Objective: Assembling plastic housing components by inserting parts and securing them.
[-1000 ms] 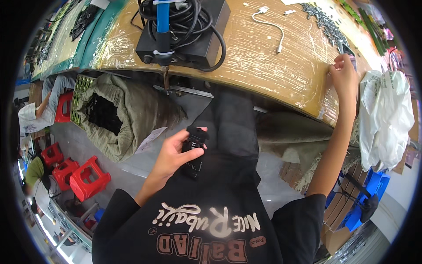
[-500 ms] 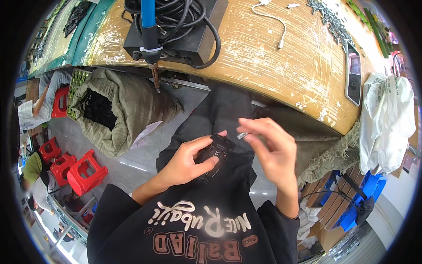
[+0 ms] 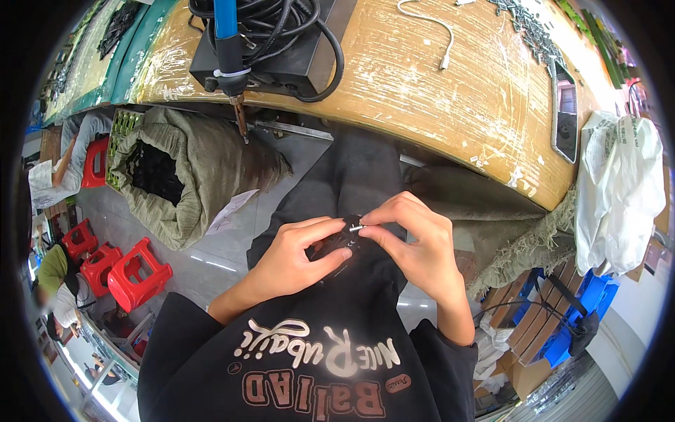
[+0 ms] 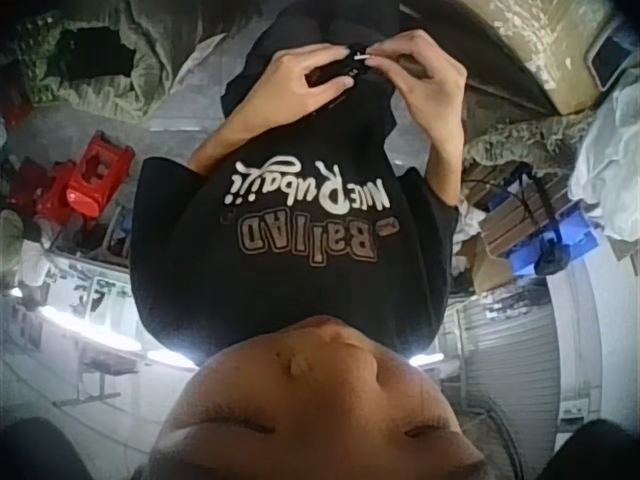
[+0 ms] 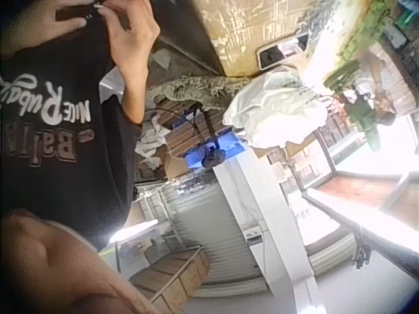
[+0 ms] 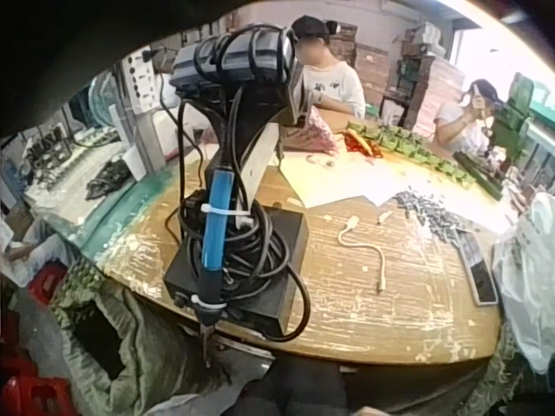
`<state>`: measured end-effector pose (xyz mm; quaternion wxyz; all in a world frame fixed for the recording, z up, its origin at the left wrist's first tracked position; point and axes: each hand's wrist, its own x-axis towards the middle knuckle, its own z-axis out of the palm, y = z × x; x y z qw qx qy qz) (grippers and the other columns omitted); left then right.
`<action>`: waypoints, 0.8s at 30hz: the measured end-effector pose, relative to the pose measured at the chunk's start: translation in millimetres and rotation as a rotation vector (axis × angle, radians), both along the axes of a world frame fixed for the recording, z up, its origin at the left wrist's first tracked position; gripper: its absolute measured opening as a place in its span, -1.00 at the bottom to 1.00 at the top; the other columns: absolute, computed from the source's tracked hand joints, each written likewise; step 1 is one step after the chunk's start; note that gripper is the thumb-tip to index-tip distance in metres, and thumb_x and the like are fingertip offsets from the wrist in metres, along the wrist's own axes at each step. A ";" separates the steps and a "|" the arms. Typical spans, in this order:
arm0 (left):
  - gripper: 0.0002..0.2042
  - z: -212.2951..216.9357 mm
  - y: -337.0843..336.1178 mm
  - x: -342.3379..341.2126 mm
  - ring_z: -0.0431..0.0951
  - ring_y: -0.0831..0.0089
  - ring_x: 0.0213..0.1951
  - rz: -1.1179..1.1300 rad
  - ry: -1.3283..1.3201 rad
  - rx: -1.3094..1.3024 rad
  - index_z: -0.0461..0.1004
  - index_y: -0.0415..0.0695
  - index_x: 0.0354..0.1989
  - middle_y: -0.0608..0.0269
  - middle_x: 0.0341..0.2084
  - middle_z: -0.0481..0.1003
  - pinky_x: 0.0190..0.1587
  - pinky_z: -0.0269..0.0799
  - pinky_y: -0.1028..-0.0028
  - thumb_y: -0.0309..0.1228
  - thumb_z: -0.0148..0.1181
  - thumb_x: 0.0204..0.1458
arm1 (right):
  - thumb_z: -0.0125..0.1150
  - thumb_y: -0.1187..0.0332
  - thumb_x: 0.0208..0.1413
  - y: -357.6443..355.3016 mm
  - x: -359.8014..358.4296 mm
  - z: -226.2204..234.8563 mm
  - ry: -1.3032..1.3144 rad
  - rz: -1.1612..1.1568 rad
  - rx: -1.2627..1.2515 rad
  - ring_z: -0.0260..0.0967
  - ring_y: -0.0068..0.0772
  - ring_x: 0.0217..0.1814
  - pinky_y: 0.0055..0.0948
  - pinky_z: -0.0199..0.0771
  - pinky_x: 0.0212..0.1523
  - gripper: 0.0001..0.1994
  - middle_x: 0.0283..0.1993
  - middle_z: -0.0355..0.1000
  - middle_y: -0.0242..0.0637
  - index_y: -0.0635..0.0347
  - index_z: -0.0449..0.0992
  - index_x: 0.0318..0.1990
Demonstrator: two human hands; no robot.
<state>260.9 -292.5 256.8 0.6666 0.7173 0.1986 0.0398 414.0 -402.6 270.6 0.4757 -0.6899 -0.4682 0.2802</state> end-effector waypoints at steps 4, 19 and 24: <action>-0.65 3.2 -1.7 -1.3 0.42 0.25 -0.50 -0.007 -0.038 0.105 0.34 -0.29 -0.11 0.09 -0.44 0.40 -0.44 0.34 0.45 -0.54 0.11 -0.16 | 0.29 0.64 -0.38 0.2 -0.7 3.5 -0.024 0.024 -0.028 0.34 -0.37 -0.44 -0.52 0.32 -0.39 -0.81 -0.50 0.41 -0.23 0.35 0.43 -0.51; -0.59 2.8 -5.3 -2.9 0.43 0.27 -0.51 -0.055 -0.051 0.281 0.36 -0.25 -0.09 0.11 -0.46 0.40 -0.48 0.36 0.47 -0.58 0.13 -0.23 | 0.28 0.65 -0.40 -2.8 -14.3 10.3 -0.169 -0.052 -0.045 0.32 -0.34 -0.45 -0.50 0.30 -0.40 -0.81 -0.52 0.38 -0.25 0.33 0.41 -0.53; -0.59 1.3 -4.0 -3.8 0.42 0.28 -0.53 -0.092 -0.025 0.326 0.36 -0.23 -0.09 0.14 -0.48 0.39 -0.51 0.35 0.45 -0.58 0.13 -0.23 | 0.27 0.64 -0.39 -3.3 -16.1 9.8 -0.144 -0.057 -0.085 0.31 -0.36 -0.43 -0.51 0.30 -0.39 -0.82 -0.52 0.38 -0.26 0.32 0.41 -0.53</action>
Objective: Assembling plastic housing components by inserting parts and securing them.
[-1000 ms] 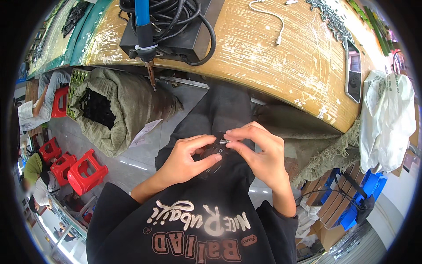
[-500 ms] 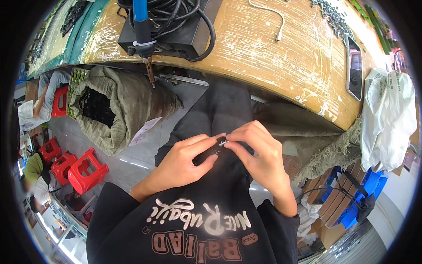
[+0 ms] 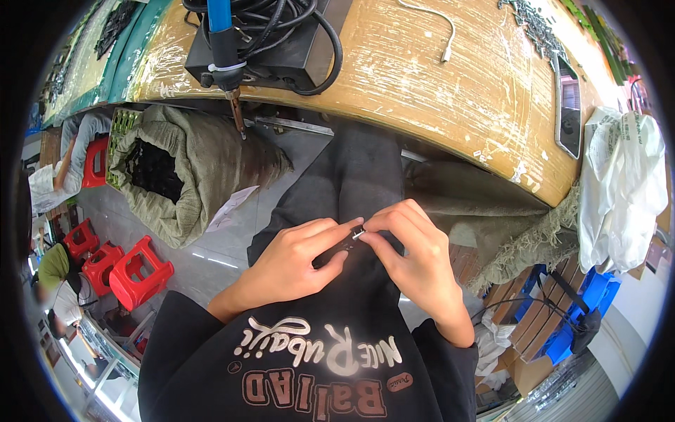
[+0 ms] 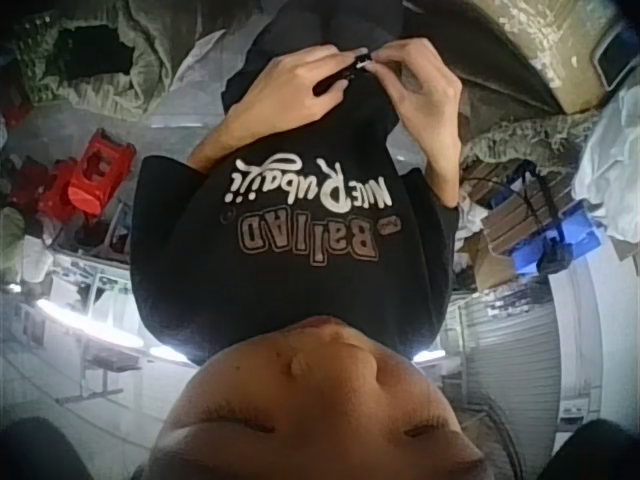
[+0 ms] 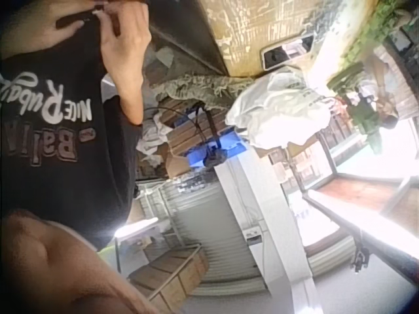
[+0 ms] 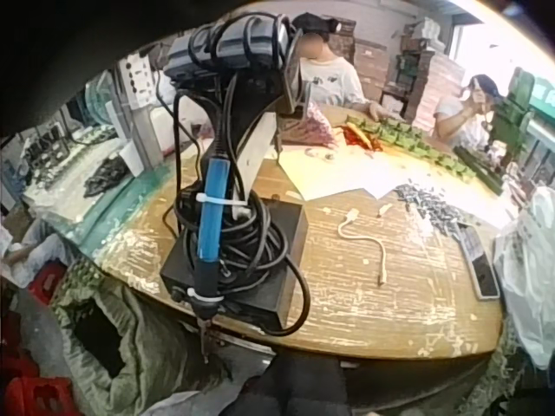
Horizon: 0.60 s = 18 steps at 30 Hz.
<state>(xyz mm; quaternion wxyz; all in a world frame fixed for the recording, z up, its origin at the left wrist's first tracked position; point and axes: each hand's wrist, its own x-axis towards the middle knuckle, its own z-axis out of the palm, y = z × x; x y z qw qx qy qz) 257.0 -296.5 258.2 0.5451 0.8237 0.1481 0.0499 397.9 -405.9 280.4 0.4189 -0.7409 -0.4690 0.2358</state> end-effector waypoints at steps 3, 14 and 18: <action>-0.59 0.7 1.5 -0.1 0.42 0.28 -0.53 -0.027 -0.003 0.024 0.36 -0.23 -0.09 0.15 -0.49 0.39 -0.51 0.35 0.45 -0.57 0.12 -0.23 | 0.27 0.64 -0.38 -1.1 0.4 1.2 0.009 0.006 -0.022 0.31 -0.36 -0.43 -0.52 0.30 -0.39 -0.82 -0.52 0.38 -0.27 0.32 0.41 -0.53; -0.60 -0.5 1.3 0.5 0.42 0.29 -0.54 -0.019 -0.019 0.037 0.37 -0.23 -0.10 0.15 -0.50 0.39 -0.53 0.34 0.45 -0.58 0.11 -0.23 | 0.27 0.65 -0.39 -1.8 0.2 -2.8 -0.019 -0.003 -0.002 0.31 -0.36 -0.44 -0.52 0.30 -0.40 -0.82 -0.52 0.38 -0.27 0.32 0.41 -0.53; -0.60 -0.9 1.3 0.4 0.42 0.29 -0.54 -0.012 -0.011 0.029 0.37 -0.23 -0.10 0.15 -0.50 0.39 -0.53 0.34 0.45 -0.58 0.12 -0.24 | 0.27 0.66 -0.40 -0.8 -0.1 -3.7 -0.044 -0.002 0.043 0.31 -0.35 -0.45 -0.50 0.30 -0.41 -0.81 -0.51 0.38 -0.25 0.33 0.40 -0.54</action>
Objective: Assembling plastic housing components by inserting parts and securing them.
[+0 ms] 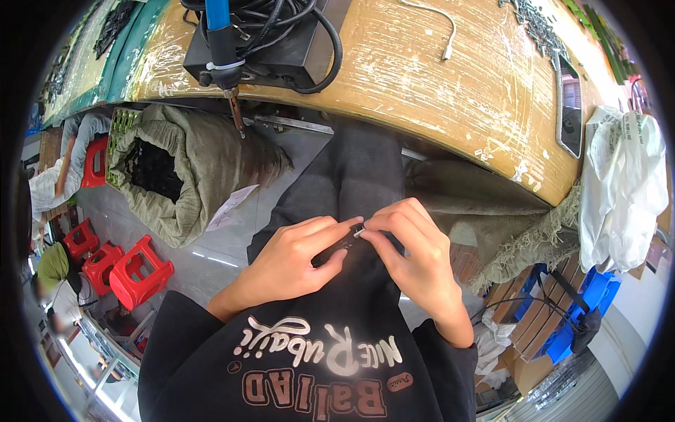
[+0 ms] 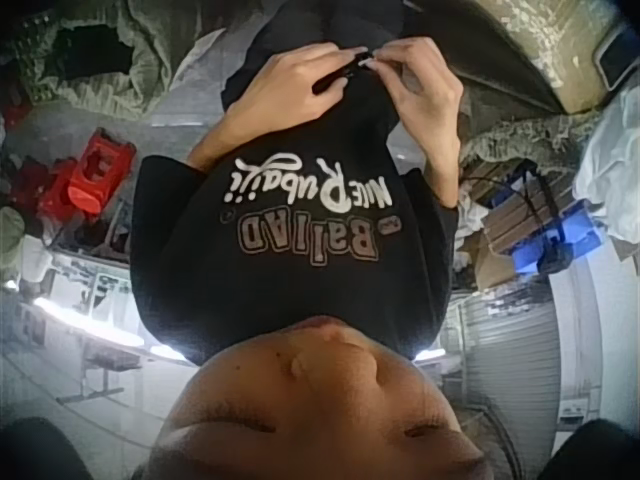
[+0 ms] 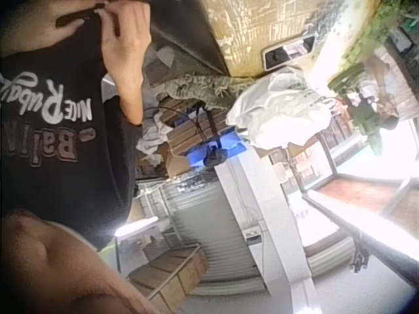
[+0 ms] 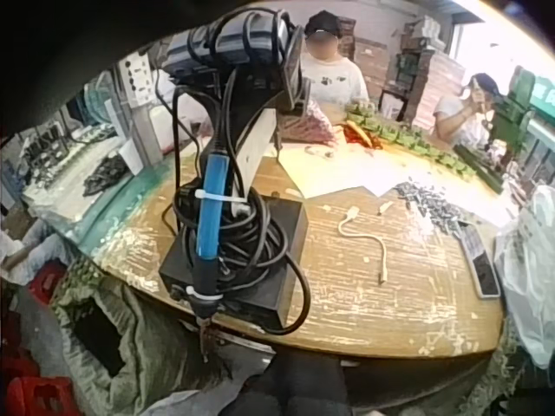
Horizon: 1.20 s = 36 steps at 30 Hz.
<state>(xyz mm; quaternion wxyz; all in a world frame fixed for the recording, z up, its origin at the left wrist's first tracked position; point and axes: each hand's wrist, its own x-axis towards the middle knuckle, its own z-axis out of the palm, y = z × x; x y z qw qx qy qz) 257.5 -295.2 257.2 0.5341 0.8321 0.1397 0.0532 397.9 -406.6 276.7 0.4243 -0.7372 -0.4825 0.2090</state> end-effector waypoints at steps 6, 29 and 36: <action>-0.58 -0.9 0.0 0.6 0.42 0.28 -0.53 0.008 -0.014 -0.008 0.37 -0.23 -0.09 0.14 -0.49 0.39 -0.52 0.35 0.45 -0.58 0.13 -0.25 | 0.26 0.67 -0.42 0.2 1.5 -0.8 -0.016 0.021 0.038 0.31 -0.32 -0.45 -0.49 0.30 -0.41 -0.80 -0.52 0.37 -0.23 0.34 0.40 -0.53; -0.60 3.3 4.7 1.6 0.43 0.29 -0.51 0.002 -0.027 0.004 0.37 -0.24 -0.11 0.13 -0.47 0.39 -0.51 0.35 0.46 -0.59 0.13 -0.26 | 0.25 0.71 -0.42 0.4 0.4 -9.5 -0.024 0.027 0.164 0.30 -0.32 -0.45 -0.50 0.29 -0.42 -0.79 -0.51 0.38 -0.21 0.34 0.38 -0.54; -0.60 2.7 3.1 0.8 0.43 0.29 -0.51 0.012 -0.034 0.021 0.37 -0.28 -0.13 0.13 -0.48 0.39 -0.51 0.36 0.46 -0.60 0.13 -0.26 | 0.25 0.72 -0.43 -1.1 -1.9 -11.5 -0.022 0.016 0.178 0.29 -0.32 -0.44 -0.49 0.30 -0.42 -0.78 -0.50 0.37 -0.20 0.35 0.37 -0.53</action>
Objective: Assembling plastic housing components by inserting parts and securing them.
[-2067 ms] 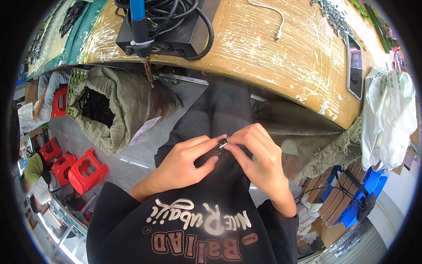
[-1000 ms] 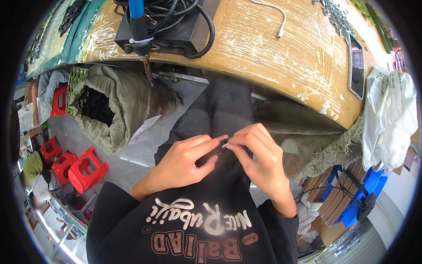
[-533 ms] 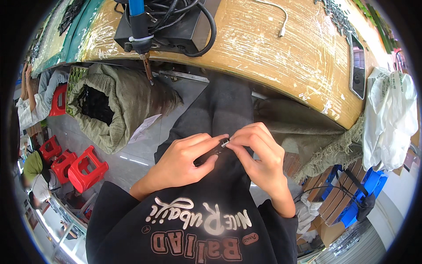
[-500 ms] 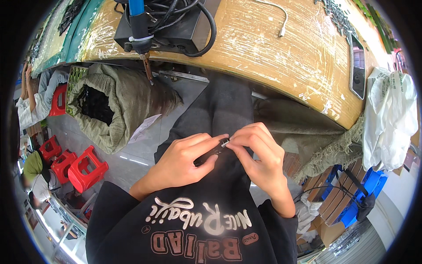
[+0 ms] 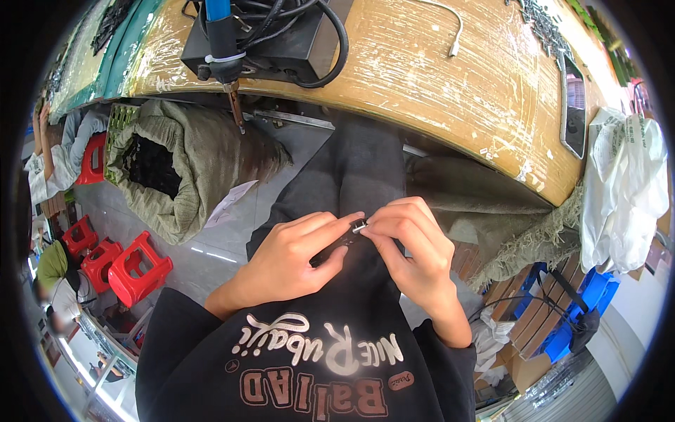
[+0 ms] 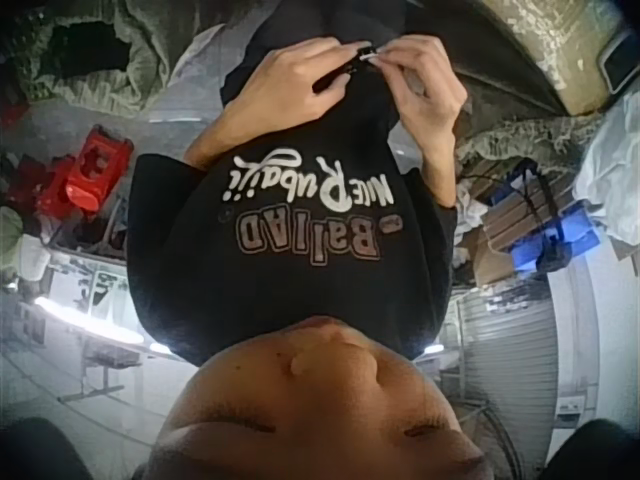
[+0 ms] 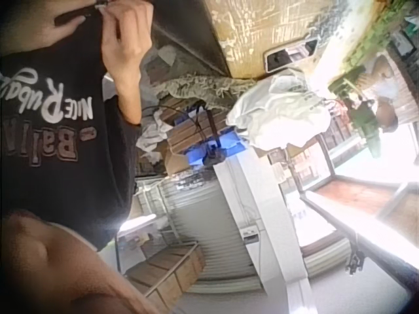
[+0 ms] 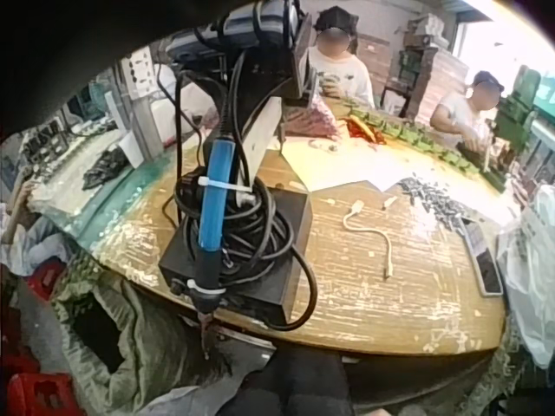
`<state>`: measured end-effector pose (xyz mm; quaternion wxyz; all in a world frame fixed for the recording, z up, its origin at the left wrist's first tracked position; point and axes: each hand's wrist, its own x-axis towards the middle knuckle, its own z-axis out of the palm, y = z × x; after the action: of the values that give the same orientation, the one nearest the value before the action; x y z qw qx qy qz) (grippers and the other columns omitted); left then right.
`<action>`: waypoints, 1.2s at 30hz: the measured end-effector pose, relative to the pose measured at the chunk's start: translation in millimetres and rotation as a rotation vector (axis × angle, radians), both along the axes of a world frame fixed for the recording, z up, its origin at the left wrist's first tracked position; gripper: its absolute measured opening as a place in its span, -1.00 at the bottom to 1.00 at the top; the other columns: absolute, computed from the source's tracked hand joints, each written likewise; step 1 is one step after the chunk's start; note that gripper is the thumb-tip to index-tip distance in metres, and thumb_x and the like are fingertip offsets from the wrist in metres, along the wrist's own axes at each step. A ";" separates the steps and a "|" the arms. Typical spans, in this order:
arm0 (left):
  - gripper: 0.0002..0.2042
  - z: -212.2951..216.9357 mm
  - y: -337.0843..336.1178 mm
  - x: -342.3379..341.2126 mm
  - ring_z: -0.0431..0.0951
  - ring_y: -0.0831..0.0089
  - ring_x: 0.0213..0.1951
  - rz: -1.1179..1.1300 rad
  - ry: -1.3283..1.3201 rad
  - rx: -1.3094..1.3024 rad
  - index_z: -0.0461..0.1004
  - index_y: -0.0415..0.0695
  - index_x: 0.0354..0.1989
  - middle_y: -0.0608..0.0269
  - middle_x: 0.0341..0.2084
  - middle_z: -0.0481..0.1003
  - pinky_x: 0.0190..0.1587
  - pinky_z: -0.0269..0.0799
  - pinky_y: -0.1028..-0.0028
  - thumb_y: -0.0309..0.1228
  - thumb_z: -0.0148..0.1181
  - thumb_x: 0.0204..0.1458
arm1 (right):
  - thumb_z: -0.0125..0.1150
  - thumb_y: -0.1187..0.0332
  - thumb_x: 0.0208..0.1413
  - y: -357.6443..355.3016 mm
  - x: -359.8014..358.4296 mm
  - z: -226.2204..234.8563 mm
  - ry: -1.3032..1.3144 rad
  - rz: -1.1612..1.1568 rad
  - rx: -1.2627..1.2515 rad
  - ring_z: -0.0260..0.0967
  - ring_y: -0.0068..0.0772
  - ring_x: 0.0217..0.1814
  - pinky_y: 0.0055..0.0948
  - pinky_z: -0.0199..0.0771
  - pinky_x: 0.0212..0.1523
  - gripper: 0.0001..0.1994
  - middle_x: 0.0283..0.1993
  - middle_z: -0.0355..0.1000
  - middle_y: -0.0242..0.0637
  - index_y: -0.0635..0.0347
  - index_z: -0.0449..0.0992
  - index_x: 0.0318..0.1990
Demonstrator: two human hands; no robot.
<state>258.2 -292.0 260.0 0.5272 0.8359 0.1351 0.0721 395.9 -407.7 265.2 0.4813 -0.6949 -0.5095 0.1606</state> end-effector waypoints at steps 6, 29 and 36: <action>-0.62 -0.1 1.5 -0.5 0.42 0.33 -0.52 -0.021 -0.050 0.126 0.38 -0.31 -0.16 0.16 -0.53 0.37 -0.53 0.35 0.47 -0.60 0.13 -0.28 | 0.25 0.69 -0.38 1.6 0.7 -1.3 0.125 -0.011 -0.055 0.30 -0.31 -0.43 -0.49 0.31 -0.41 -0.80 -0.49 0.37 -0.21 0.34 0.39 -0.52; -0.52 -74.3 40.3 -41.3 0.38 0.59 -0.26 -0.266 -0.028 -1.757 0.22 -0.32 -0.09 0.22 -0.28 0.39 -0.28 0.31 0.67 -0.41 0.17 -0.23 | 0.26 0.50 -0.28 49.8 -7.4 -22.4 0.174 0.403 0.111 0.31 -0.26 -0.14 -0.12 0.13 0.09 -0.84 -0.36 0.44 -0.32 0.19 0.50 -0.43; -0.69 -54.2 53.0 -33.2 0.36 0.66 -0.26 0.024 -0.029 -1.367 0.28 -0.26 -0.12 0.26 -0.25 0.39 -0.21 0.27 0.64 -0.48 0.06 -0.09 | 0.19 0.60 -0.26 61.9 -16.8 -31.5 0.144 0.149 -0.013 0.31 -0.24 -0.14 -0.20 0.21 0.02 -0.79 -0.25 0.41 -0.28 0.22 0.49 -0.36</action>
<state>225.0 -239.0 205.8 0.9376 0.3125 0.1522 -0.0123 379.2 -345.9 233.7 0.4987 -0.6451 -0.5227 0.2487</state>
